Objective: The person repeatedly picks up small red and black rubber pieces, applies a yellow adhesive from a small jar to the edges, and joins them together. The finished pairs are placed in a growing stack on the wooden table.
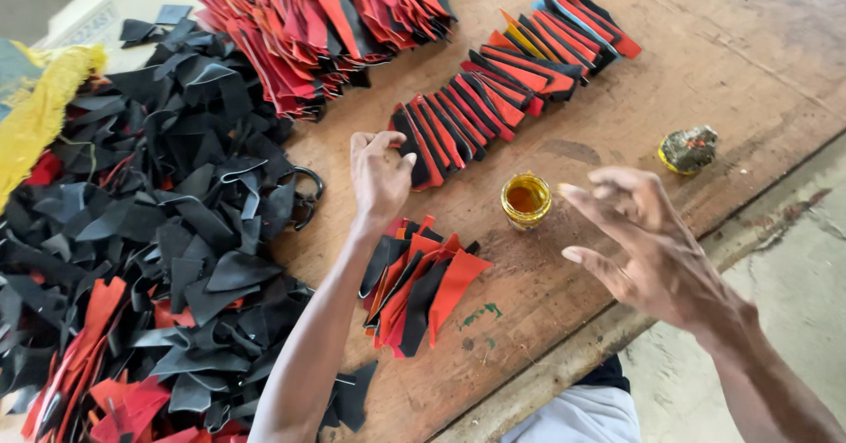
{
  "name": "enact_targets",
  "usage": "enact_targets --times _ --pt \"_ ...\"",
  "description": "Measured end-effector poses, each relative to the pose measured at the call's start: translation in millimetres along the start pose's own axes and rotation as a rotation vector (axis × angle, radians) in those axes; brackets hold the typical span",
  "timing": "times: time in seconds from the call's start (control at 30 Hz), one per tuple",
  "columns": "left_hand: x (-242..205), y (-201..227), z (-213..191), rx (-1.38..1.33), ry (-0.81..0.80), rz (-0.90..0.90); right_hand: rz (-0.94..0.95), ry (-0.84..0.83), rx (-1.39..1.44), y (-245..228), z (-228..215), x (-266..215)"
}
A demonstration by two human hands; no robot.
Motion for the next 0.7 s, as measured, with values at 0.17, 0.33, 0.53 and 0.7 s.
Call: enact_targets --times 0.17,0.33,0.53,0.7 --pt "-39 40 -42 -0.151 -0.443 -0.055 -0.123 -0.300 -0.219 -2 -14 39" --pt "-94 78 -84 0.003 -0.561 0.048 -0.016 -0.549 -0.187 -8 -15 72" --pt "-108 89 -84 0.119 -0.588 0.067 0.045 -0.685 -0.174 -13 1 101" --pt "-112 88 -93 -0.043 -0.479 0.221 0.103 -0.786 -0.160 -15 2 101"
Point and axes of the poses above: each hand's wrist, its own x-axis towards the middle knuckle, its own z-axis out of the palm, y = z × x, the point moved 2 cm from there along x, towards the middle knuckle, and after that the axes turned 14 degrees about -z, right-handed, at the moved point
